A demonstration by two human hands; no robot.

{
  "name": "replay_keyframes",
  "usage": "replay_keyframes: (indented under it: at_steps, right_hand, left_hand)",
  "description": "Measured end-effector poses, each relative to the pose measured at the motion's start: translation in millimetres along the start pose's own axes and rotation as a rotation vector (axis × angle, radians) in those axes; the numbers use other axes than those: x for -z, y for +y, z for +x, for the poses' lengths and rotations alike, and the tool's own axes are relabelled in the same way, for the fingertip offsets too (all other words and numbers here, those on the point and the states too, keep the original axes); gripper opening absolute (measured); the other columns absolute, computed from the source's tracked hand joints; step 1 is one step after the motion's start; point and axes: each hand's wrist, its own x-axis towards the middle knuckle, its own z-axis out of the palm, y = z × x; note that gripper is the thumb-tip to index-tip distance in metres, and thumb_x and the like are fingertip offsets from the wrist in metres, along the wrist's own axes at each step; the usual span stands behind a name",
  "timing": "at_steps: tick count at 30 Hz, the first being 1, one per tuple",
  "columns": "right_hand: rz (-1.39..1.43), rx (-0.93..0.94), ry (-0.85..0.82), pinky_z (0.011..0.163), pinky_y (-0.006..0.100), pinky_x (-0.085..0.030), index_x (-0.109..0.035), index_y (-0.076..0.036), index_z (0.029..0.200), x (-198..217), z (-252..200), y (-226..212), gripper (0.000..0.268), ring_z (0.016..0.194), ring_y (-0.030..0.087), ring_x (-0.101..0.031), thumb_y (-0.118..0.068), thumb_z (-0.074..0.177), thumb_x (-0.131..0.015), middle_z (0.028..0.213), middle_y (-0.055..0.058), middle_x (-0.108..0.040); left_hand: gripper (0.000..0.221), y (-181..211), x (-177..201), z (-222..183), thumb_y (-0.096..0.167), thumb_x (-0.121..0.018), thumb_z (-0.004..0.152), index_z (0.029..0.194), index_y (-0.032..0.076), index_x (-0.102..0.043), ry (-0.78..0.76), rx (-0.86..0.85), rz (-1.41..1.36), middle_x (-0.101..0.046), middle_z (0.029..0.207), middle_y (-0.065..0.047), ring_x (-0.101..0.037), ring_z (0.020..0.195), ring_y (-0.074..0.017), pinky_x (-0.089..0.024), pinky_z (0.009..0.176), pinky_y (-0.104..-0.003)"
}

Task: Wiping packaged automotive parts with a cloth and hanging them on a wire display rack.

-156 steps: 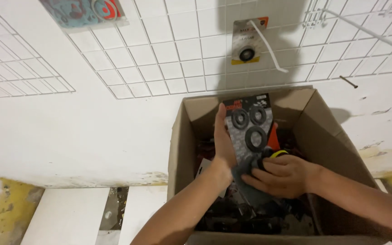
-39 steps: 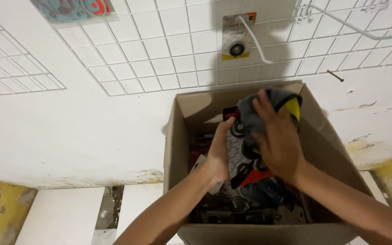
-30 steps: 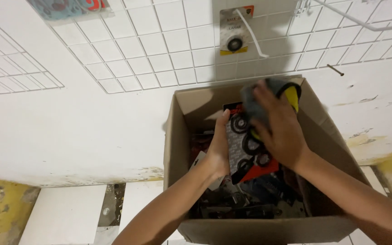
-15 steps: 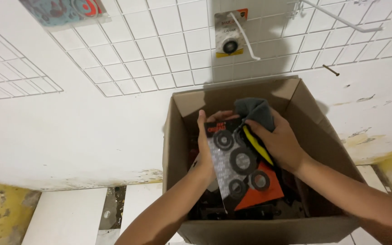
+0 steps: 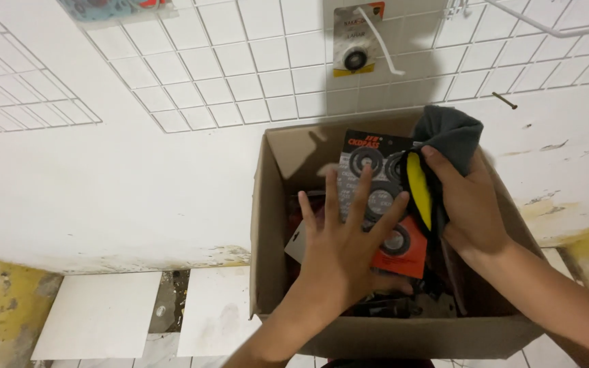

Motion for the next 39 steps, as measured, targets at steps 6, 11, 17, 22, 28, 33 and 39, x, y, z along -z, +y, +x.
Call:
replay_keyframes:
  at_steps: [6,11,17,22,28,33,39]
  right_hand:
    - [0.164,-0.369,0.005,0.081,0.023,-0.047,-0.067,-0.009,0.121,3.1,-11.4,-20.2,0.029,0.093,0.01,-0.061,-0.029,0.103,-0.056,0.113,0.0,-0.071]
    - [0.41,-0.241,-0.194,0.089,0.028,-0.046,-0.06,-0.01,0.123,22.0,-5.9,-2.1,0.032,0.095,0.013,-0.057,-0.023,0.096,-0.049,0.116,0.003,-0.066]
    - [0.069,-0.023,-0.313,0.096,0.039,-0.041,-0.027,-0.017,0.154,-0.4,-44.7,13.2,0.097,0.109,0.028,-0.052,0.01,0.063,-0.046,0.13,0.013,-0.054]
    - [-0.892,0.969,-0.498,0.12,0.057,-0.039,-0.036,-0.009,0.148,-12.2,-69.6,32.8,0.069,0.149,0.05,-0.035,-0.012,0.09,-0.075,0.157,0.024,-0.029]
    - [-1.554,1.08,-0.315,0.114,0.066,-0.034,-0.044,-0.013,0.16,0.2,-33.2,41.9,0.072,0.122,0.048,-0.06,-0.055,0.102,-0.044,0.17,0.01,-0.034]
    - [-1.294,1.058,-0.474,0.099,0.053,-0.047,-0.052,0.0,0.147,-10.9,-25.2,19.1,0.056,0.117,0.045,-0.059,-0.03,0.101,-0.058,0.146,0.02,-0.052]
    - [-1.112,1.142,-0.679,0.123,0.061,-0.024,-0.054,-0.002,0.14,-13.9,-41.2,49.7,0.055,0.126,0.035,-0.059,-0.032,0.095,-0.063,0.156,0.014,-0.051]
  left_hand:
    - [0.061,6.2,23.7,-10.0,0.004,-0.058,0.085,0.145,0.009,-0.048,0.169,0.204,-0.603,-0.05,0.152,-0.017,-0.046,0.137,-0.0451,-0.039,0.104,-0.056]
    - [0.041,0.4,9.4,-11.8,0.028,-0.053,0.096,0.123,0.0,-0.067,0.091,0.927,-1.294,-0.076,0.107,-0.009,-0.069,0.093,-0.0176,-0.052,0.084,-0.029]
    - [0.036,8.0,-41.1,-16.4,0.019,-0.051,0.093,0.119,-0.004,-0.056,0.297,0.734,-2.359,-0.059,0.127,-0.018,-0.053,0.115,-0.0292,-0.033,0.108,-0.041]
    - [0.059,17.1,-37.2,-8.7,0.055,-0.045,0.095,0.136,0.014,-0.056,0.298,1.098,-2.349,-0.058,0.135,-0.01,-0.053,0.116,-0.0197,-0.041,0.104,-0.034]
    - [0.065,18.6,-32.1,-13.9,0.052,-0.034,0.099,0.146,0.008,-0.046,0.409,0.98,-2.229,-0.056,0.135,-0.013,-0.053,0.116,-0.0212,-0.041,0.099,-0.036]
    - [0.079,21.3,-30.5,-18.8,0.06,-0.037,0.095,0.151,0.004,-0.033,0.433,1.001,-2.132,-0.042,0.148,-0.021,-0.045,0.128,-0.0321,-0.038,0.104,-0.042]
    - [0.062,15.5,-32.7,-22.1,0.057,-0.036,0.099,0.135,0.01,-0.054,0.511,1.073,-2.222,-0.059,0.127,-0.01,-0.055,0.107,-0.0188,-0.044,0.094,-0.035]
